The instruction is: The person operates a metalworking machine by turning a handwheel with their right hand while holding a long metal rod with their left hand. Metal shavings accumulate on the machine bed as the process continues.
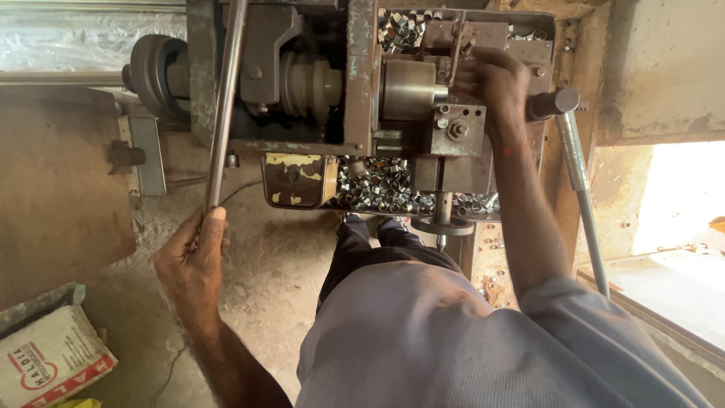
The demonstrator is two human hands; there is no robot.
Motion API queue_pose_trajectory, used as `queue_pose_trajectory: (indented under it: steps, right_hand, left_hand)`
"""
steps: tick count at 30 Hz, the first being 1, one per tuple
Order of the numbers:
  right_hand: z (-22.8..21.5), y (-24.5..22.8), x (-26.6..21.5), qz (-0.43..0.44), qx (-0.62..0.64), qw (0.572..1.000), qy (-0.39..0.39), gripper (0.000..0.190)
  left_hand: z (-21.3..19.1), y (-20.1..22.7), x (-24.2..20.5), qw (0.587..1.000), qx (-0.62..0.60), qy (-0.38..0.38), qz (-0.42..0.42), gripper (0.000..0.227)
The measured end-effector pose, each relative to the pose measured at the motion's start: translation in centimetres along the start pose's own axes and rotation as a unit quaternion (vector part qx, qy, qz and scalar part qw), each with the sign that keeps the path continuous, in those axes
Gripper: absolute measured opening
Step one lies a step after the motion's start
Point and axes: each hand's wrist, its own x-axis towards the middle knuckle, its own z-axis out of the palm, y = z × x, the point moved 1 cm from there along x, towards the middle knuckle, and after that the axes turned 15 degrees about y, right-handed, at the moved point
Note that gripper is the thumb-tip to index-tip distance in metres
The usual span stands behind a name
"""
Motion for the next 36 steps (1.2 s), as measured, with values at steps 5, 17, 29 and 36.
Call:
queue_pose_trajectory:
  steps: [5,17,29,36]
  right_hand:
    - [-4.0,1.1,-7.4,-0.104,0.176,0.956,0.209,0.020]
    - [-18.1,19.7,-23.3,-0.110,-0.192,0.967,0.129,0.018]
    - [-19.1,24.0,-22.3,0.184,-0.296,0.937,-0.009,0.025]
    - [-20.6,22.6,-20.5,0.222,-0.297,0.927,-0.061,0.029]
  left_hand:
    - [-0.1,-0.1,0.0,1.000,0.027,0.002,0.008,0.036]
    - [-0.2,-8.7,-1.2,0.898,-0.153,0.364,0.194,0.021]
    - [-0.3,-3.8,-0.7,0.744,-0.520,0.309,-0.285,0.056]
    - [-0.5,-5.7,3.6,0.824,-0.428,0.344,-0.140,0.042]
